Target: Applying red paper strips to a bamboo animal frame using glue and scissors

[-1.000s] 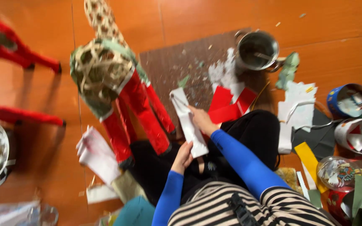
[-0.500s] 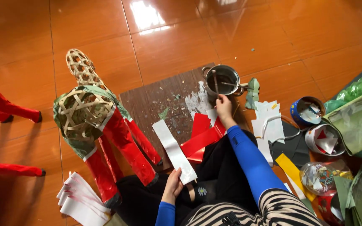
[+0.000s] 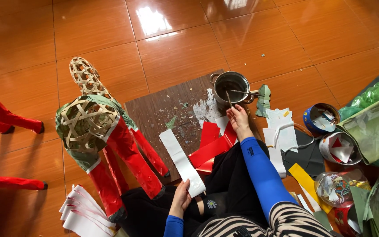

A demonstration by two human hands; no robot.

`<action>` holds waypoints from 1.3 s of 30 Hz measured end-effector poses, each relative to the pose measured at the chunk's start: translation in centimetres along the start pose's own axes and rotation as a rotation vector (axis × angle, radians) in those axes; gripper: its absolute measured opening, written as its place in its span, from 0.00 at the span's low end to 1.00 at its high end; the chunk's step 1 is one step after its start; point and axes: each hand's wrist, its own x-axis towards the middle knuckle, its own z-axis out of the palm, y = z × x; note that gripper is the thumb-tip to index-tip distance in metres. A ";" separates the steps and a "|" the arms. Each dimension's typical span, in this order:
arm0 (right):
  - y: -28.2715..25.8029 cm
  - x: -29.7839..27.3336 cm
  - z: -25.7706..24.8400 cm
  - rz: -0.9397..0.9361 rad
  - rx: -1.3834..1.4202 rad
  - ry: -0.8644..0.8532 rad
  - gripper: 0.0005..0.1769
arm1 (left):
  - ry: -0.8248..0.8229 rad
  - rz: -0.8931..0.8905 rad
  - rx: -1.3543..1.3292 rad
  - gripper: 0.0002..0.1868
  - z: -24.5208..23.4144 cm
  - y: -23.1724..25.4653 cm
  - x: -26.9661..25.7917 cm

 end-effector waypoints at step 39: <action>0.3 -33.1 10.1 -0.022 -0.624 -1.236 0.05 | -0.055 0.844 -0.336 0.18 12.0 13.9 -17.5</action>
